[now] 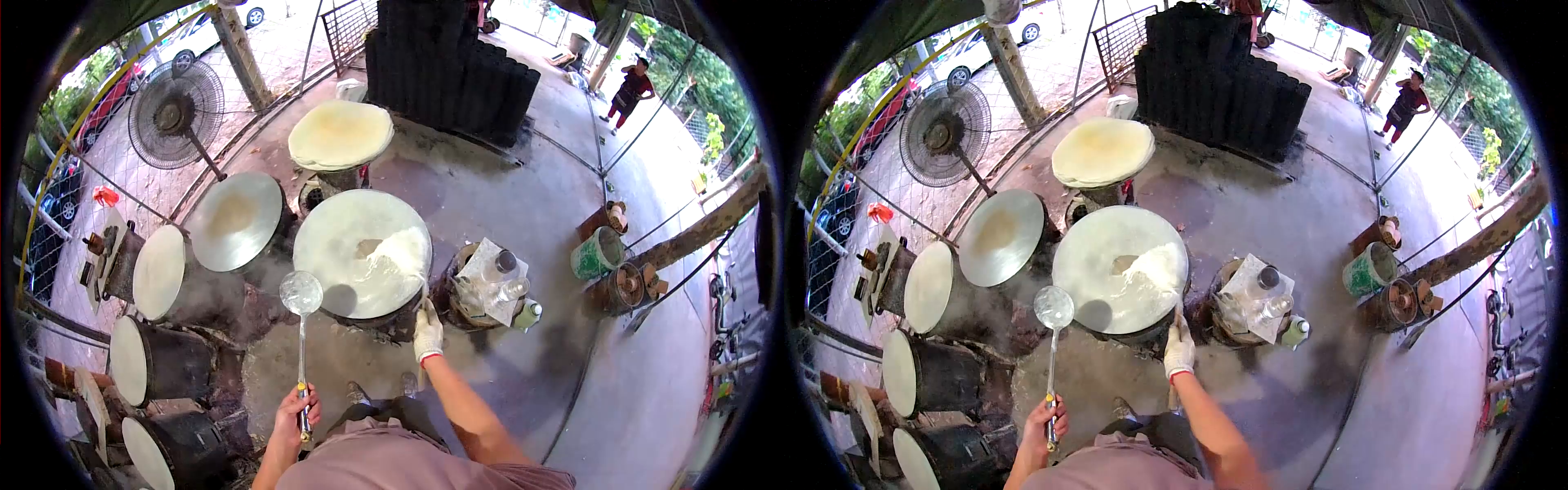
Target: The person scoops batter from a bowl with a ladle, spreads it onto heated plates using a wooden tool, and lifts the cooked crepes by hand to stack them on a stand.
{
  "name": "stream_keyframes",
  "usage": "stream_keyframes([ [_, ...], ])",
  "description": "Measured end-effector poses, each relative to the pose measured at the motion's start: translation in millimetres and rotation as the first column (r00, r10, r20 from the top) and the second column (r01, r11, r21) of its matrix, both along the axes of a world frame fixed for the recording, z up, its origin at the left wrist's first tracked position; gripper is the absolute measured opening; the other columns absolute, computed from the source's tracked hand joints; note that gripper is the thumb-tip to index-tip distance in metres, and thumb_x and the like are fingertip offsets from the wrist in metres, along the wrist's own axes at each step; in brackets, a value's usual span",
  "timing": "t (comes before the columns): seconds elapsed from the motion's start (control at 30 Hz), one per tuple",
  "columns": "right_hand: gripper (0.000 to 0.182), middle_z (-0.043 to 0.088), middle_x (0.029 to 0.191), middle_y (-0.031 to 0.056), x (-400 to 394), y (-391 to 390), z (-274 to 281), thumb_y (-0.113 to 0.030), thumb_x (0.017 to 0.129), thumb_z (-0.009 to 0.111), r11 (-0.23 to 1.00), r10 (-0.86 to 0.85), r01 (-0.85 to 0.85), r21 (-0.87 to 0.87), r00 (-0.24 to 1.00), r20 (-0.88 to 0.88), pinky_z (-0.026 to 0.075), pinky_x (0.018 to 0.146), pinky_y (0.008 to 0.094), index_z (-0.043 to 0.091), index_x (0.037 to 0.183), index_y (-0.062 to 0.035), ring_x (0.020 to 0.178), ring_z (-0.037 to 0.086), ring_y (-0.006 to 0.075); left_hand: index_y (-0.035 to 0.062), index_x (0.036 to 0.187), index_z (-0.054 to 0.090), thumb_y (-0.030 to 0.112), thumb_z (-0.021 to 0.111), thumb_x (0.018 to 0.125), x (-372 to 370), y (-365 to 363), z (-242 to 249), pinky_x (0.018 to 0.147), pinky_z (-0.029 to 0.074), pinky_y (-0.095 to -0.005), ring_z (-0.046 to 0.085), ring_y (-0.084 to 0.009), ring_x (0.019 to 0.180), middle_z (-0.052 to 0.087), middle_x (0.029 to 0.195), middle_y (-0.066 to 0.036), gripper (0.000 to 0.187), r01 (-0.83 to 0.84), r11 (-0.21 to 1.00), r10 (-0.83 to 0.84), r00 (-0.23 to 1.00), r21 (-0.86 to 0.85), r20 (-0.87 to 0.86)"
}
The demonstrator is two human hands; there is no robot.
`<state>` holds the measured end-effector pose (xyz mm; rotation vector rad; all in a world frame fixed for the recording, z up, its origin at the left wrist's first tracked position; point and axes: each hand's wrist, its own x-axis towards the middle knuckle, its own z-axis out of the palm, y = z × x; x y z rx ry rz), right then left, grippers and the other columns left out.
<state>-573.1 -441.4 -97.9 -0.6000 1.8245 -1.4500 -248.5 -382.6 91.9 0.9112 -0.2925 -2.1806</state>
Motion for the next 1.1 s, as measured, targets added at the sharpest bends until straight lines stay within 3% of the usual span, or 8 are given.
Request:
stream_keyframes([
  [0.1,0.033,0.037,0.055,-0.0082,31,-25,-9,-0.025,0.092,0.055,0.989,-0.115,0.137,-0.054,0.948,0.298,0.023,0.035,0.0222,0.058,0.124,-0.0167,0.039,0.029,0.0036,0.0044,0.105,0.050,0.006,0.058,0.084,7,-8,-2,0.048,0.038,-0.0276,0.045,-0.0164,0.056,0.048,0.079,-0.006,0.023,0.021,1.000,-0.021,0.999,0.022,0.025],
  [0.17,0.039,0.061,0.082,0.0009,10,-37,39,-0.018,0.092,0.052,0.984,0.101,-0.136,0.116,0.960,0.262,0.042,0.058,0.0259,0.053,0.128,-0.0034,0.062,0.050,0.0111,0.0044,0.104,0.050,0.006,0.058,0.084,7,-14,-2,0.049,0.038,-0.0280,0.045,-0.0167,0.057,0.048,0.079,-0.007,0.021,0.025,0.999,-0.026,0.999,0.041,0.023],
  [0.27,0.041,0.057,0.126,0.0142,-17,-35,45,-0.023,0.092,0.051,0.997,0.074,-0.075,-0.013,0.995,-0.073,0.038,0.097,0.0272,0.052,0.127,-0.0016,0.113,0.054,0.0191,0.0040,0.103,0.050,0.005,0.057,0.084,5,-20,-1,0.049,0.038,-0.0283,0.046,-0.0170,0.057,0.048,0.078,-0.007,0.020,0.032,0.997,-0.033,0.999,0.068,0.007],
  [0.67,0.039,0.061,0.108,0.0261,-60,-68,38,-0.027,0.089,0.052,0.895,0.349,-0.244,0.373,0.904,-0.248,0.044,0.090,0.0365,0.059,0.113,0.0027,0.106,0.059,0.0331,0.0038,0.092,0.049,0.012,0.055,0.088,-42,-22,-20,0.045,0.035,-0.0287,0.043,-0.0161,0.052,0.045,0.069,-0.006,0.011,0.069,0.991,-0.077,0.995,0.118,0.071],
  [0.77,0.039,0.064,0.101,0.0237,-50,-73,28,-0.028,0.088,0.054,0.890,0.453,-0.445,0.099,0.840,-0.300,0.046,0.085,0.0364,0.059,0.115,0.0000,0.100,0.062,0.0315,0.0039,0.094,0.050,0.028,0.058,0.088,-53,-13,-25,0.036,0.029,-0.0256,0.037,-0.0125,0.044,0.044,0.065,-0.002,0.027,0.074,0.992,-0.089,0.984,0.106,0.153],
  [0.83,0.043,0.065,0.104,0.0221,-73,-97,86,-0.034,0.088,0.055,0.677,0.700,-0.533,0.507,0.680,-0.220,0.046,0.086,0.0355,0.059,0.116,-0.0028,0.100,0.062,0.0297,0.0071,0.082,0.048,0.020,0.053,0.090,-63,-14,-10,0.036,0.025,-0.0217,0.033,-0.0072,0.042,0.039,0.060,0.002,0.016,0.014,0.975,-0.061,0.977,0.224,0.206],
  [0.9,0.043,0.065,0.102,0.0229,-87,-114,59,-0.035,0.088,0.054,0.858,0.505,-0.447,0.252,0.825,-0.254,0.047,0.083,0.0368,0.060,0.115,-0.0018,0.097,0.063,0.0317,0.0117,0.070,0.043,0.021,0.053,0.090,-55,-15,-43,0.035,0.024,-0.0215,0.029,-0.0070,0.040,0.035,0.054,0.005,0.024,0.050,0.975,-0.115,0.947,0.216,0.300],
  [1.1,0.049,0.062,0.112,0.0223,-82,-99,21,-0.040,0.088,0.055,0.732,0.645,-0.681,-0.010,0.698,-0.312,0.042,0.094,0.0359,0.059,0.118,-0.0016,0.109,0.058,0.0293,0.0100,0.073,0.043,0.022,0.054,0.090,-53,-16,-25,0.036,0.027,-0.0238,0.034,-0.0101,0.040,0.038,0.055,0.001,0.024,0.089,0.957,-0.162,0.953,0.275,0.257],
])
